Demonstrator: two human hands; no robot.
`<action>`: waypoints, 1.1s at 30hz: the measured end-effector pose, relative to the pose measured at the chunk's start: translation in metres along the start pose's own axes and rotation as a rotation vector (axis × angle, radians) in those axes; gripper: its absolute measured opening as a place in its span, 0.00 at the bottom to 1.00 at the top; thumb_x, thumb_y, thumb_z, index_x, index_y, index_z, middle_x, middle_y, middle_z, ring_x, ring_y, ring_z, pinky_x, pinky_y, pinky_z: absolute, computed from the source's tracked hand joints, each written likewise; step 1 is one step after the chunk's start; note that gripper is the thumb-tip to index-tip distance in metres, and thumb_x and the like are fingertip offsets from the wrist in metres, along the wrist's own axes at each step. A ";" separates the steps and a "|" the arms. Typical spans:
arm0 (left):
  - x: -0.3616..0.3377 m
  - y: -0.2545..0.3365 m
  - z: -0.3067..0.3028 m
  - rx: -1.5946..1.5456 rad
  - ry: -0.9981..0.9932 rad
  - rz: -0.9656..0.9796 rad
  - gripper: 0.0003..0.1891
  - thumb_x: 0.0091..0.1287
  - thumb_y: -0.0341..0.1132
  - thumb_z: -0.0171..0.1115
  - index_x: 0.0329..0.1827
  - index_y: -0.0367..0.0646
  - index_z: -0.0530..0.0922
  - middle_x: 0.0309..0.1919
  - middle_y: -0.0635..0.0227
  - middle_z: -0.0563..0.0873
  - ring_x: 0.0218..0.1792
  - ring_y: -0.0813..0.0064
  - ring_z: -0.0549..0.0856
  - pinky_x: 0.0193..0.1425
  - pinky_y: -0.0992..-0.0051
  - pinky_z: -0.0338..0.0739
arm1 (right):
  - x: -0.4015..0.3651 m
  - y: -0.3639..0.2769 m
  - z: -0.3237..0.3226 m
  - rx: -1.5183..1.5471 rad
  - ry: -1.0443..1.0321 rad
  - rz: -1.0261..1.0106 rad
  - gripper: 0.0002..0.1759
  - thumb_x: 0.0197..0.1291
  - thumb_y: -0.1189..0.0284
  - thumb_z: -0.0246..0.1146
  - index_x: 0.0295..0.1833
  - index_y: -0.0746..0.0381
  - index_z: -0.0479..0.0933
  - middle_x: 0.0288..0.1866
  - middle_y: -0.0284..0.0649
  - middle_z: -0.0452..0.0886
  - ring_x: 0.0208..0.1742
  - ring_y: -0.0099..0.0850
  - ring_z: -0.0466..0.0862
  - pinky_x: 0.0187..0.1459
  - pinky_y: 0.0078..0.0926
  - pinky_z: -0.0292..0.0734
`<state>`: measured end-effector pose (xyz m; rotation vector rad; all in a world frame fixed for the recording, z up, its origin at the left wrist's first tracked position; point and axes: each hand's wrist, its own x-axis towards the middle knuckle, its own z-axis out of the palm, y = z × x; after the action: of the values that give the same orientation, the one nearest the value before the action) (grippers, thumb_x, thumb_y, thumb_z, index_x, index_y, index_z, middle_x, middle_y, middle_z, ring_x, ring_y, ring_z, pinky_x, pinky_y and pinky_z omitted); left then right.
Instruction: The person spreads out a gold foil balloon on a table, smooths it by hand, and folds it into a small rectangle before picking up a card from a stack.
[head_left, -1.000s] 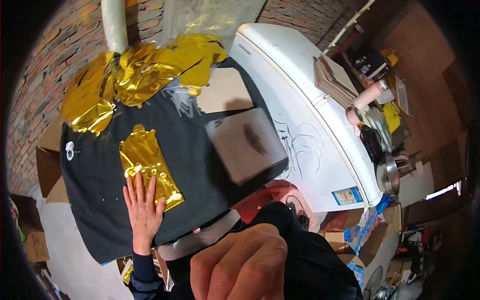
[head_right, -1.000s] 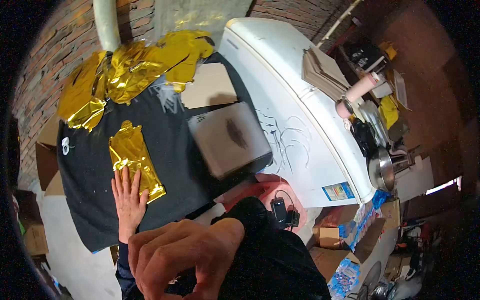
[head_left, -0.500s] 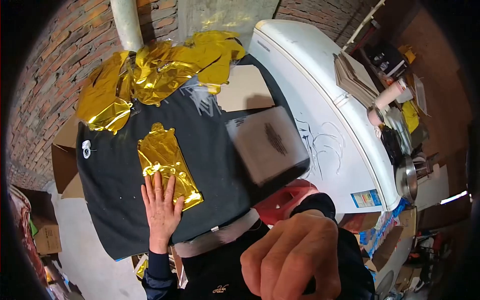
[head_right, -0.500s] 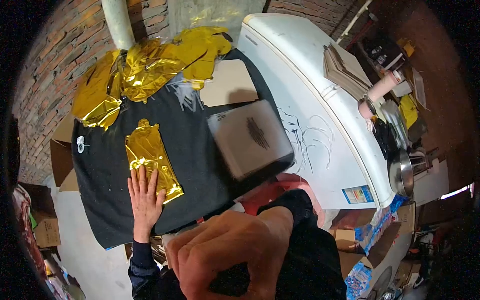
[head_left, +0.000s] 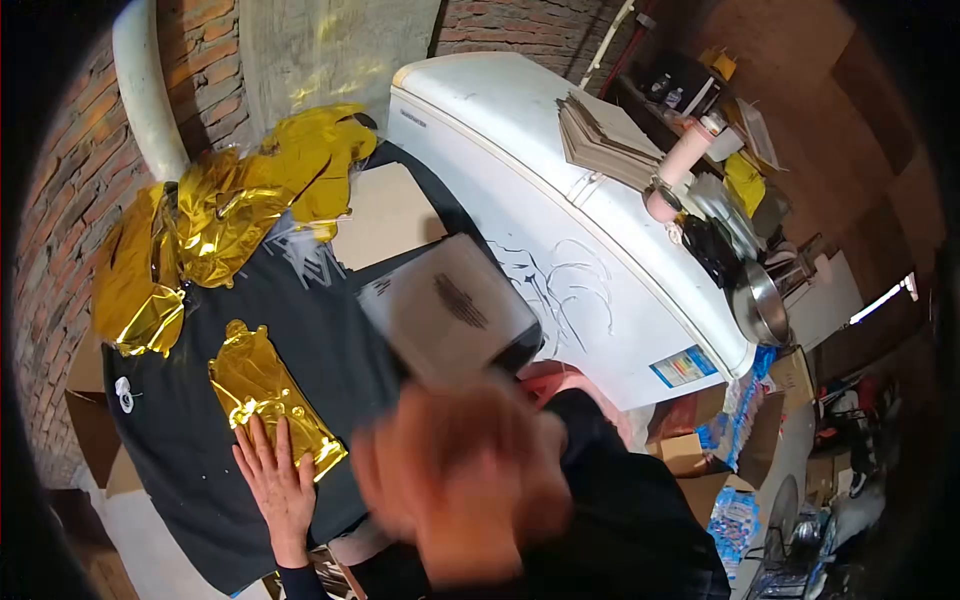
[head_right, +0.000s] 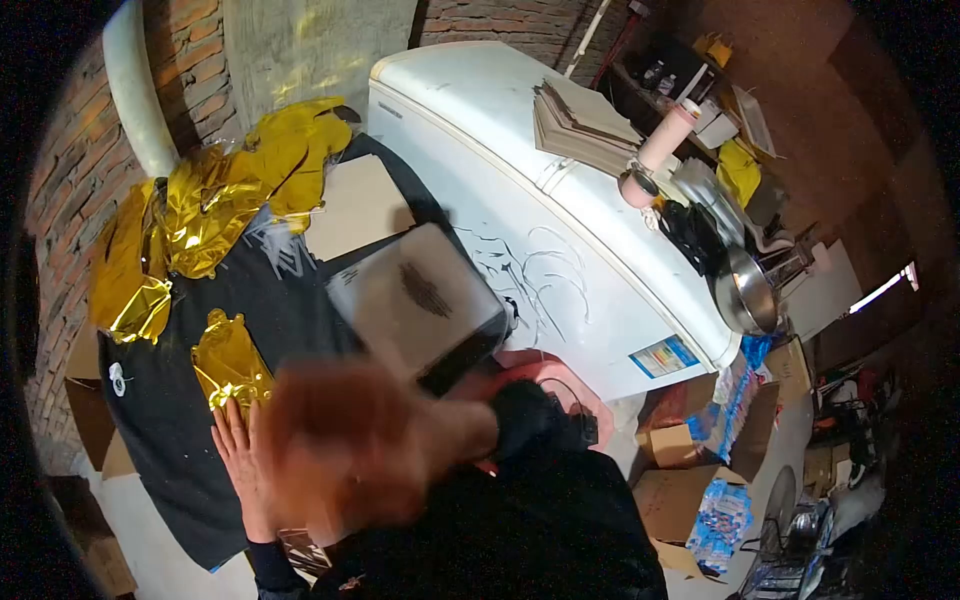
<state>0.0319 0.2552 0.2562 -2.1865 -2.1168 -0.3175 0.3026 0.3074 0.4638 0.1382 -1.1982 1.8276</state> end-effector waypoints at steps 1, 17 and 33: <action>-0.001 -0.001 0.000 0.013 0.003 -0.001 0.31 0.78 0.48 0.53 0.82 0.50 0.67 0.85 0.52 0.58 0.85 0.44 0.51 0.88 0.46 0.43 | 0.007 -0.006 -0.027 -0.172 0.065 -0.039 0.17 0.67 0.63 0.68 0.47 0.68 0.80 0.44 0.46 0.82 0.42 0.37 0.85 0.45 0.32 0.79; 0.004 0.002 -0.006 -0.062 -0.008 -0.030 0.31 0.75 0.47 0.59 0.79 0.47 0.71 0.83 0.48 0.61 0.83 0.38 0.54 0.86 0.42 0.47 | -0.008 -0.338 -0.485 -2.503 1.530 -0.276 0.24 0.64 0.41 0.65 0.50 0.46 0.89 0.46 0.50 0.89 0.52 0.55 0.85 0.52 0.56 0.78; 0.002 -0.004 -0.005 -0.073 -0.026 -0.044 0.31 0.78 0.55 0.53 0.81 0.54 0.70 0.84 0.50 0.60 0.85 0.43 0.52 0.87 0.45 0.44 | -0.011 -0.349 -0.491 -2.955 1.241 -0.207 0.31 0.66 0.40 0.64 0.53 0.56 0.89 0.50 0.49 0.90 0.47 0.51 0.88 0.47 0.56 0.81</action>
<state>0.0276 0.2559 0.2612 -2.1965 -2.2040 -0.3781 0.7432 0.7171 0.4364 -1.8270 -1.3047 -1.2955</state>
